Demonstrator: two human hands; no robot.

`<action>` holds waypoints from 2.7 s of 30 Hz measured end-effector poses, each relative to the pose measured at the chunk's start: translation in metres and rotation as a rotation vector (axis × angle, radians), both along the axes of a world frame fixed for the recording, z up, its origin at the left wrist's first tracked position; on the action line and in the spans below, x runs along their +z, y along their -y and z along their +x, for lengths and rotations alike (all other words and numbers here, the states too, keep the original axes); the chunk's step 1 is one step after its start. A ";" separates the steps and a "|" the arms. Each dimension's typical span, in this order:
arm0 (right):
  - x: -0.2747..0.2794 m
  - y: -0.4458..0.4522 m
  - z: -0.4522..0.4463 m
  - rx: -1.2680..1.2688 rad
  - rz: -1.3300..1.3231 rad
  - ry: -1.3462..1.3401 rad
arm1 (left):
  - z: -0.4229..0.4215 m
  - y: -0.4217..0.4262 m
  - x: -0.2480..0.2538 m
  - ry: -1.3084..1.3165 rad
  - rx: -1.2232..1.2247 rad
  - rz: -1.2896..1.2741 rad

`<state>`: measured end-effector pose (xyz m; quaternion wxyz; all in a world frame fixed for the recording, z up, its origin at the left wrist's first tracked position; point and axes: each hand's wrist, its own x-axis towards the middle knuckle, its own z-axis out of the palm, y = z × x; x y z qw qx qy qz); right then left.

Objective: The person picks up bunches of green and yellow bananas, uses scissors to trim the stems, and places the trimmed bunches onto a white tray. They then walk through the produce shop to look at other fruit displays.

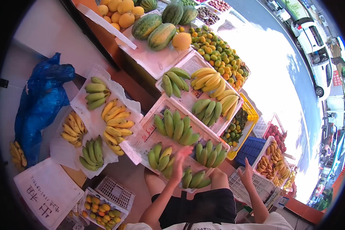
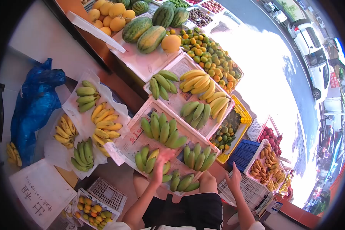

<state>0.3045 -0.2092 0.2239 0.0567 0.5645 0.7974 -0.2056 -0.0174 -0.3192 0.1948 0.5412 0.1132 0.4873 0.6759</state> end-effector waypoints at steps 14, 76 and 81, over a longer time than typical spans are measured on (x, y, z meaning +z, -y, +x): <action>0.002 -0.007 0.215 -0.008 -0.211 -0.241 | 0.123 0.204 0.039 -0.064 -0.074 -0.331; -0.069 1.024 -0.213 2.967 -0.262 1.167 | 0.485 0.534 -0.114 0.872 2.357 -0.436; -0.106 1.108 -0.252 2.972 -0.141 0.868 | 0.531 0.754 -0.119 0.661 1.918 -0.811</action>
